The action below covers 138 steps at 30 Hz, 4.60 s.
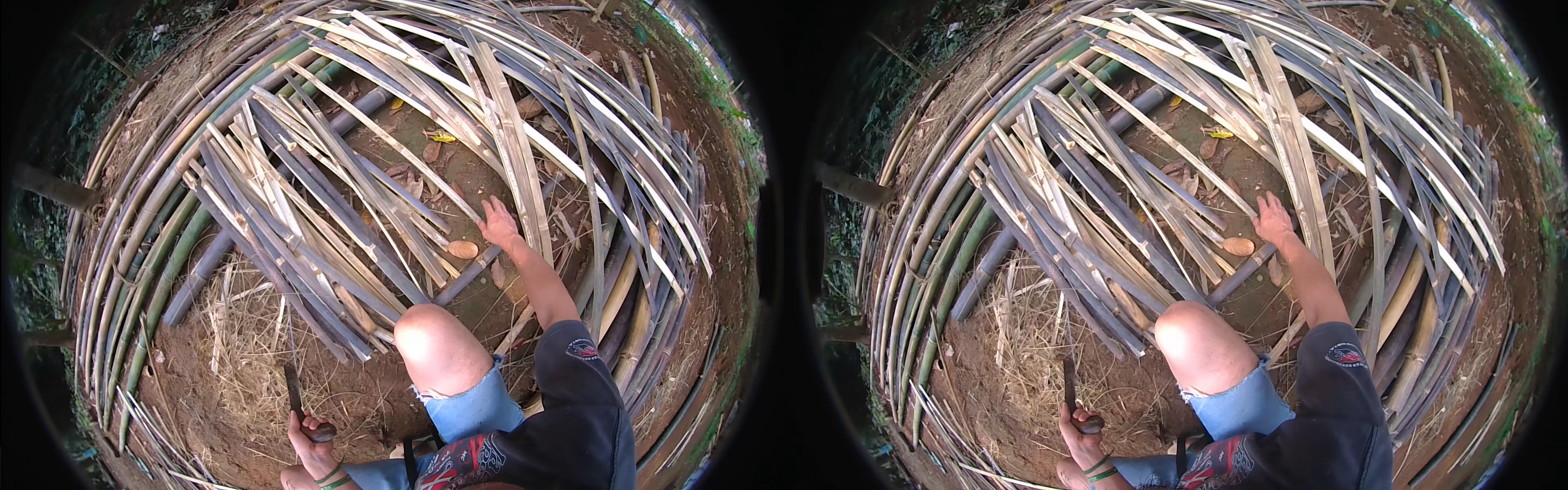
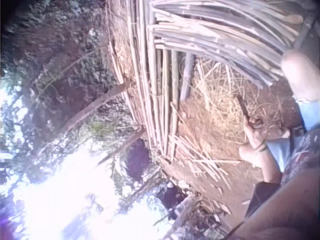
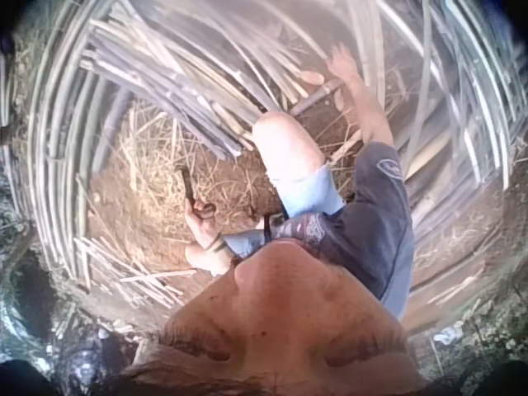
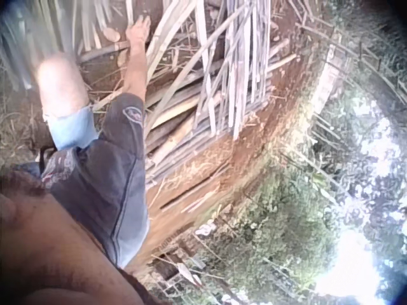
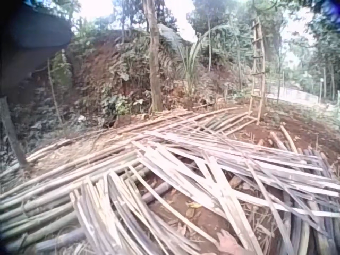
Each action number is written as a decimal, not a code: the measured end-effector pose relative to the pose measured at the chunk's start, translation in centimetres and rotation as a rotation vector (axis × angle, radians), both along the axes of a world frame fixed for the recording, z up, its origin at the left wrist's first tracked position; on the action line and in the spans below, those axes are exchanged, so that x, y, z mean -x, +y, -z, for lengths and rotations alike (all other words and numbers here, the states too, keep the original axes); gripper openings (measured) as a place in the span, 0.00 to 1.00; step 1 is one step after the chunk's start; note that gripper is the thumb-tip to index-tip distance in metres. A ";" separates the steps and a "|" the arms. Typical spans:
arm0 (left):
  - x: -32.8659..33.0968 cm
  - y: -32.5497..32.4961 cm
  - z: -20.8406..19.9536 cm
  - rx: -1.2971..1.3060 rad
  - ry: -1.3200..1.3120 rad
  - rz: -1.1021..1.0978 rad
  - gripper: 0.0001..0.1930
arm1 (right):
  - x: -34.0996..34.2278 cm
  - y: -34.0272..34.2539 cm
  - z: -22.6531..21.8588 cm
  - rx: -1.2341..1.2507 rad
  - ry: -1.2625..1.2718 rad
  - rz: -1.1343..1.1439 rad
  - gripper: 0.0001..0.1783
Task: The person sits on the ground and uses a machete to split long bamboo poles into thin strips. They repeatedly strike the bamboo to separate it and then organize the resulting strips into a pile.
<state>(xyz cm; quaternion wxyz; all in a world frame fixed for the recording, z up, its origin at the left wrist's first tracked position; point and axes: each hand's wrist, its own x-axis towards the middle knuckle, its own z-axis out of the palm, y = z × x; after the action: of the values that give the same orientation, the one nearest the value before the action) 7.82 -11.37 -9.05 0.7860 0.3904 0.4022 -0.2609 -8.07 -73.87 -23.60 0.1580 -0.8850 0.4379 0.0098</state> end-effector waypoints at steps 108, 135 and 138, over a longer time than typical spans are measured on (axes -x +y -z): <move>-1.9 -4.6 -0.7 -0.233 -0.030 0.114 0.14 | 0.2 9.4 1.4 -0.323 -0.311 0.308 0.36; -1.4 -3.6 0.4 -0.202 -0.024 0.133 0.16 | 16.4 10.3 -8.5 -0.714 -0.830 0.715 0.27; -1.3 -4.2 -0.1 -0.253 -0.031 0.120 0.16 | 20.4 7.1 -5.3 -0.507 -0.727 0.736 0.27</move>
<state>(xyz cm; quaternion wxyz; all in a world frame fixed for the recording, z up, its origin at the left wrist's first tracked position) 9.15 -15.56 -8.93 0.7196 0.5136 0.3955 -0.2487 -28.46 -66.76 -18.33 0.4986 -0.5555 0.6184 -0.2457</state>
